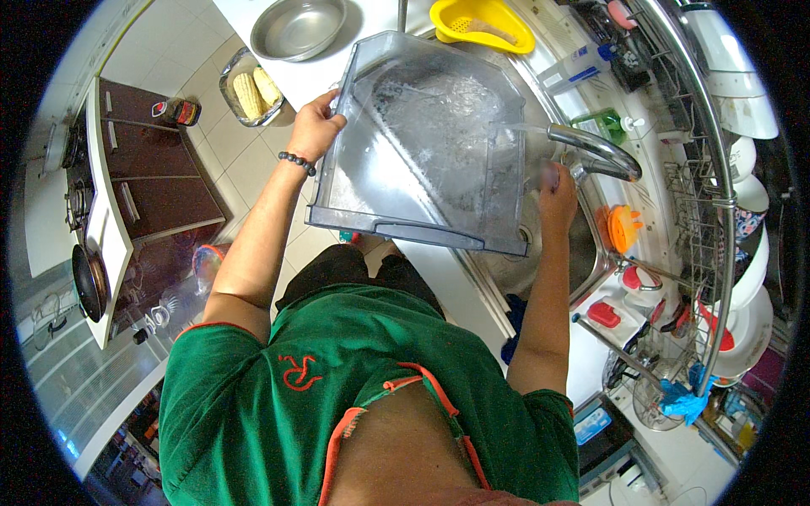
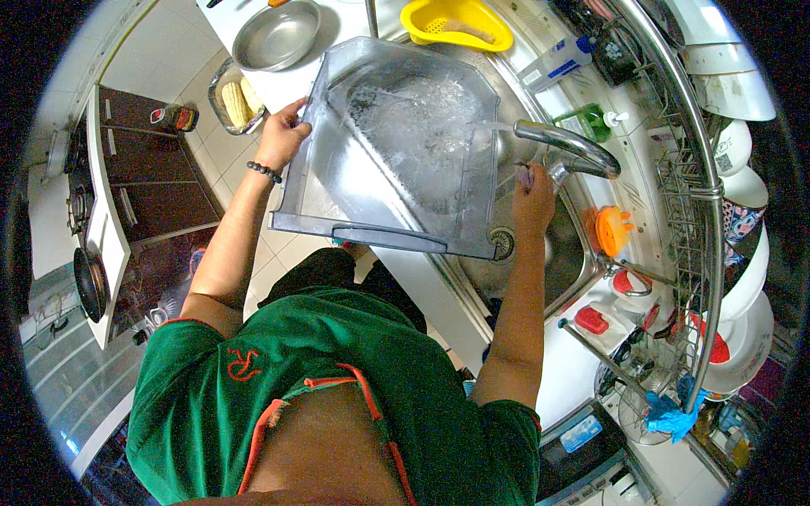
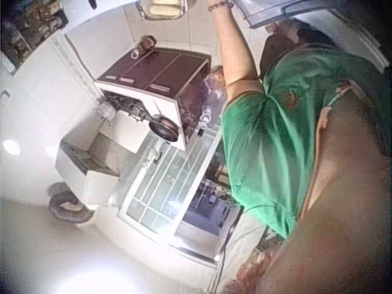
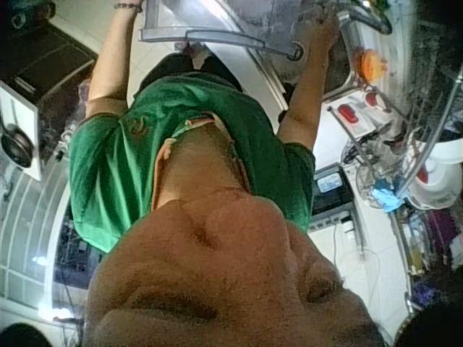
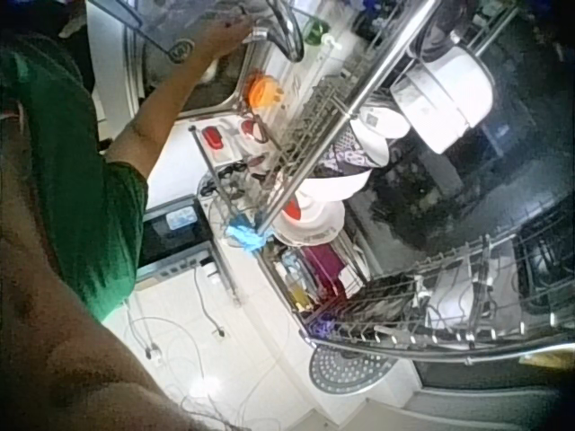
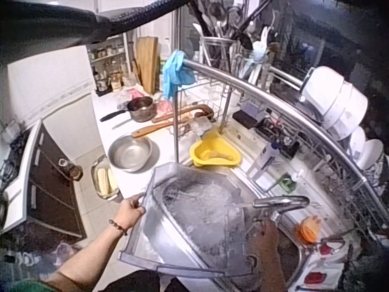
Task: The person washes a transparent plastic drawer and a small rectangular plastic piece from a dishwasher. They scrub both items with a cloth under running water at the kitchen sink, rinse them, and wipe them dry before placing them aside.
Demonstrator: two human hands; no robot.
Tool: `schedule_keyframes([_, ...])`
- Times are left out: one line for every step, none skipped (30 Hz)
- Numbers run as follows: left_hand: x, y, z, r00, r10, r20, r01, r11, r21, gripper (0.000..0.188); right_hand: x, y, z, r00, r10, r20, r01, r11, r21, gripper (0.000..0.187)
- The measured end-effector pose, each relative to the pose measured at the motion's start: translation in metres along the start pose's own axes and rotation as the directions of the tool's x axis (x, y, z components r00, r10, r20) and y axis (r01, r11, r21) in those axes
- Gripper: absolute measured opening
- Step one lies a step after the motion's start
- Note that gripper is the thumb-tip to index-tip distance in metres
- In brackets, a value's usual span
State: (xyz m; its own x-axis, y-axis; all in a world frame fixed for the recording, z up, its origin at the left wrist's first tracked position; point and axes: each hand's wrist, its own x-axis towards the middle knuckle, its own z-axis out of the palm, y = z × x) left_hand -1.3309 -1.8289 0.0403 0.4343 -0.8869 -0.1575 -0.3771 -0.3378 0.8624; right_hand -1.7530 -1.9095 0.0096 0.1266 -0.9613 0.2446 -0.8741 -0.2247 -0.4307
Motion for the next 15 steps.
schedule_keyframes([0.0001, 0.0005, 0.0002, 1.000, -0.004, 0.003, 0.004, 1.000, -0.001, 0.051, 0.0004, -0.0003, -0.0001, 1.000, 0.003, -0.004, -0.003, 1.000, -0.012, 0.029])
schedule_keyframes([0.0001, 0.0009, 0.0004, 1.000, -0.008, 0.006, 0.008, 1.000, -0.003, 0.051, 0.0011, 0.0004, 0.0003, 1.000, 0.012, 0.002, -0.012, 1.000, -0.013, 0.029])
schedule_keyframes([0.0003, 0.0011, 0.0005, 1.000, -0.012, 0.009, 0.012, 1.000, -0.004, 0.051, 0.0018, 0.0015, 0.0008, 1.000, 0.020, 0.009, -0.020, 1.000, -0.015, 0.028])
schedule_keyframes([0.0006, 0.0008, 0.0006, 1.000, -0.013, 0.013, 0.013, 1.000, -0.007, 0.051, 0.0024, 0.0019, 0.0014, 0.999, 0.028, 0.017, -0.028, 0.999, -0.015, 0.028])
schedule_keyframes([0.0009, 0.0002, 0.0008, 1.000, -0.015, 0.017, 0.015, 1.000, -0.009, 0.051, 0.0029, 0.0018, 0.0015, 1.000, 0.026, 0.017, -0.025, 1.000, -0.014, 0.027])
schedule_keyframes([0.0012, -0.0002, 0.0009, 1.000, -0.016, 0.021, 0.016, 1.000, -0.011, 0.051, 0.0036, 0.0014, 0.0013, 1.000, 0.023, 0.018, -0.023, 1.000, -0.014, 0.027])
schedule_keyframes([0.0011, 0.0000, 0.0009, 1.000, -0.013, 0.017, 0.013, 1.000, -0.012, 0.051, 0.0041, 0.0011, 0.0013, 1.000, 0.020, 0.018, -0.020, 1.000, -0.013, 0.027])
schedule_keyframes([0.0006, 0.0005, 0.0009, 1.000, -0.010, 0.013, 0.010, 1.000, -0.012, 0.051, 0.0043, 0.0012, 0.0016, 1.000, 0.009, 0.010, -0.008, 1.000, -0.019, 0.026])
schedule_keyframes([0.0003, 0.0008, 0.0008, 1.000, -0.007, 0.009, 0.007, 1.000, -0.012, 0.051, 0.0046, 0.0018, 0.0020, 1.000, -0.003, 0.001, 0.003, 1.000, -0.024, 0.026])
schedule_keyframes([0.0003, 0.0004, 0.0008, 1.000, -0.007, 0.009, 0.007, 1.000, -0.021, 0.051, 0.0050, 0.0020, 0.0024, 1.000, -0.014, -0.007, 0.014, 0.999, -0.030, 0.025])
schedule_keyframes([0.0004, -0.0004, 0.0009, 1.000, -0.007, 0.009, 0.007, 1.000, -0.030, 0.051, 0.0057, 0.0018, 0.0025, 1.000, -0.010, -0.005, 0.010, 0.999, -0.037, 0.024])
schedule_keyframes([0.0003, -0.0008, 0.0009, 1.000, -0.007, 0.009, 0.007, 0.999, -0.039, 0.051, 0.0066, 0.0013, 0.0024, 1.000, -0.006, -0.002, 0.006, 0.999, -0.044, 0.024])
schedule_keyframes([-0.0004, 0.0012, 0.0008, 1.000, -0.006, 0.012, 0.006, 1.000, -0.018, 0.051, 0.0071, 0.0015, 0.0023, 1.000, -0.001, 0.000, 0.001, 0.999, -0.053, 0.023])
schedule_keyframes([-0.0020, 0.0051, 0.0000, 1.000, -0.006, 0.015, 0.006, 1.000, 0.003, 0.051, 0.0074, 0.0018, 0.0021, 1.000, 0.009, 0.005, -0.008, 0.998, -0.059, 0.022])
schedule_keyframes([-0.0025, 0.0070, -0.0002, 1.000, -0.005, 0.018, 0.005, 1.000, 0.024, 0.051, 0.0076, 0.0022, 0.0018, 1.000, 0.018, 0.010, -0.017, 0.998, -0.066, 0.022])
